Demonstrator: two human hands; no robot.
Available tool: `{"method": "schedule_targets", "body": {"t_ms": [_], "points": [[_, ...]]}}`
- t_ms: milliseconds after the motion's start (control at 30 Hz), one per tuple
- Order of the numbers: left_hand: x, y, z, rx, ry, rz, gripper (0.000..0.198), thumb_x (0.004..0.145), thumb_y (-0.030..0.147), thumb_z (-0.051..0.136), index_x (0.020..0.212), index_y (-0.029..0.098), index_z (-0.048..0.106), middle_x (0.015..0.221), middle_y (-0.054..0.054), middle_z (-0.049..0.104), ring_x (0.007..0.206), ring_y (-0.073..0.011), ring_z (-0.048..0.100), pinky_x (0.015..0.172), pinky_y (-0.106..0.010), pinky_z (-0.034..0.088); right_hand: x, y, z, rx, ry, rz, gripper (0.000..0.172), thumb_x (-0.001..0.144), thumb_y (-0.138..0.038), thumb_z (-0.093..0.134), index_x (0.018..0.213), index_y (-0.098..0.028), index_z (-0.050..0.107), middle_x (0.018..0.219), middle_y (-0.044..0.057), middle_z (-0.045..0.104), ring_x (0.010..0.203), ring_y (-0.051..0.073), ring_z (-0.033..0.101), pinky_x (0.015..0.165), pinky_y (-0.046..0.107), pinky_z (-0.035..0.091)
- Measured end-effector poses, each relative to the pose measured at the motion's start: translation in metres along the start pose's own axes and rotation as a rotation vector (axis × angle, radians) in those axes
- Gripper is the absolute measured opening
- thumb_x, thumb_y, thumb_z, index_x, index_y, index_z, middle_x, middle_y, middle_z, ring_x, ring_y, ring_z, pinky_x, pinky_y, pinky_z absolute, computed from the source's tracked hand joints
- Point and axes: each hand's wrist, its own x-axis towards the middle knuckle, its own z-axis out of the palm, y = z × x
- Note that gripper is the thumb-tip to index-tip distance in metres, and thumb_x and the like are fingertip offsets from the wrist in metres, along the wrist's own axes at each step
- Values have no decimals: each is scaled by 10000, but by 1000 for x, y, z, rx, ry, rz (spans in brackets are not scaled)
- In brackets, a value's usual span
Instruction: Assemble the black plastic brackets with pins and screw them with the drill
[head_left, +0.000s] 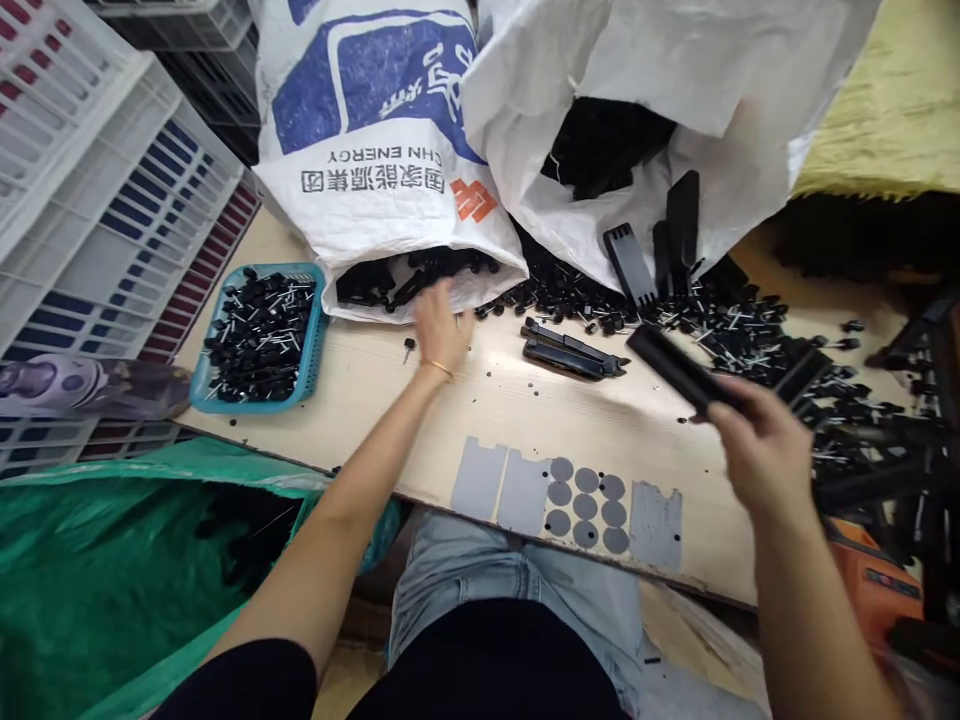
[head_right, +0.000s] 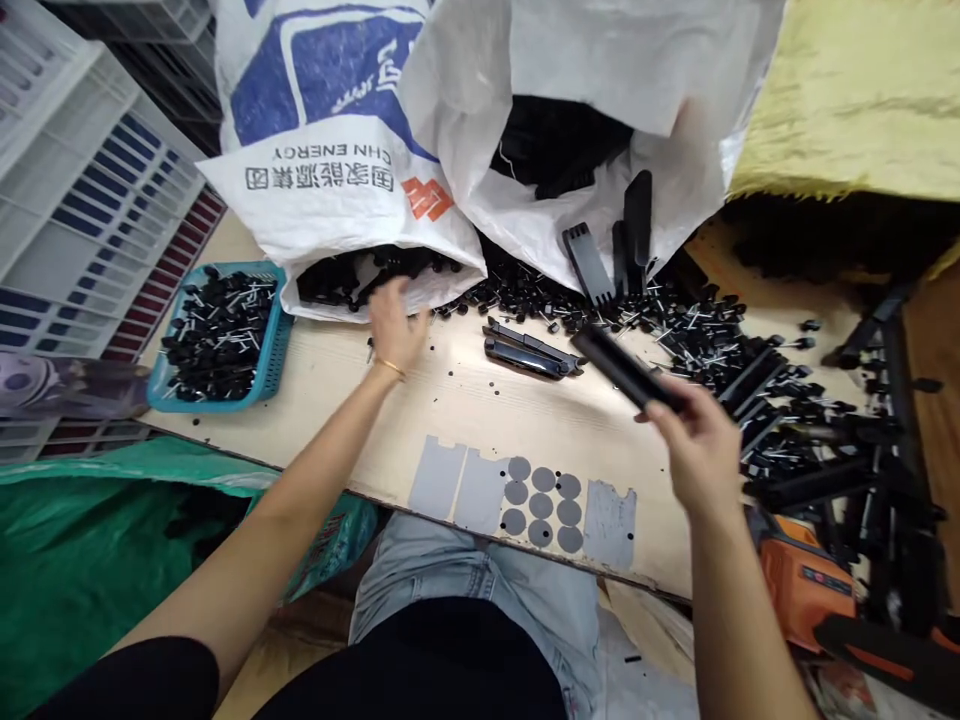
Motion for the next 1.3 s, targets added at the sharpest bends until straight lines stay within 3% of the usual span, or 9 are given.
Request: {"method": "schedule_targets", "body": {"t_ms": [100, 233, 333, 433, 533, 633, 867, 1067, 1300], "points": [[43, -43, -2, 116, -31, -327, 509, 894, 308, 571, 1277, 25, 390, 1311, -266, 477, 1222, -374, 449, 995, -533, 358, -82, 13, 20, -17, -229, -45, 368, 799, -481, 601, 1079, -245, 636, 1065, 136, 656, 987, 307, 606, 840, 489, 466], [66, -53, -8, 147, -159, -316, 385, 941, 232, 525, 1223, 20, 371, 1263, -194, 525, 1186, -290, 492, 1009, -478, 366, -128, 10, 51, -333, -208, -74, 395, 857, -434, 521, 1144, -172, 595, 1057, 153, 604, 1001, 314, 527, 878, 502, 403], [29, -39, -25, 136, -162, -246, 346, 954, 239, 508, 1226, 63, 384, 1248, -143, 540, 1138, -244, 521, 997, -412, 374, -122, 8, 52, -365, -289, -87, 399, 861, -441, 530, 1163, -184, 576, 1052, 131, 580, 999, 298, 506, 870, 456, 392], [-52, -16, -29, 76, -247, -122, 357, 925, 353, 556, 1185, 120, 481, 1034, -81, 629, 914, -214, 577, 848, -351, 433, -103, 1, 49, -353, -369, -99, 412, 855, -476, 541, 1154, -194, 571, 1082, 122, 567, 1032, 295, 498, 880, 433, 384], [-138, 12, -9, 0, -322, -2, 268, 905, 386, 567, 1025, 148, 594, 852, -70, 620, 822, -223, 560, 779, -349, 433, -89, -11, 56, -375, -432, -169, 360, 840, -451, 567, 1067, -172, 566, 1062, 131, 564, 1017, 295, 498, 864, 413, 388], [-189, 33, 12, -89, -254, 84, 233, 915, 344, 541, 1042, 166, 622, 924, -95, 572, 915, -239, 535, 830, -367, 425, -88, -26, 60, -389, -559, -182, 253, 805, -339, 607, 965, -166, 514, 936, 104, 571, 855, 246, 526, 727, 341, 409], [-196, 41, 11, -131, -308, 165, 246, 902, 315, 536, 1074, 182, 650, 855, -74, 577, 909, -244, 518, 821, -377, 415, -131, -54, 51, -523, -631, -65, 152, 836, -219, 497, 984, -187, 487, 917, 106, 600, 786, 231, 555, 559, 280, 356], [-197, 55, 28, -195, -342, 241, 348, 951, 305, 460, 1265, 214, 581, 947, -71, 581, 951, -213, 521, 879, -364, 395, -153, -52, 85, -299, -404, -39, 633, 825, -198, 433, 1437, -124, 288, 1167, 185, 538, 1089, 309, 505, 857, 443, 436], [-191, 62, 34, -122, -368, 160, 339, 949, 336, 467, 1230, 219, 614, 867, -66, 535, 894, -228, 499, 812, -358, 402, -151, -40, 93, -188, -396, -11, 679, 780, -237, 454, 1443, -154, 334, 1225, 151, 489, 1162, 285, 454, 935, 432, 399]]}}
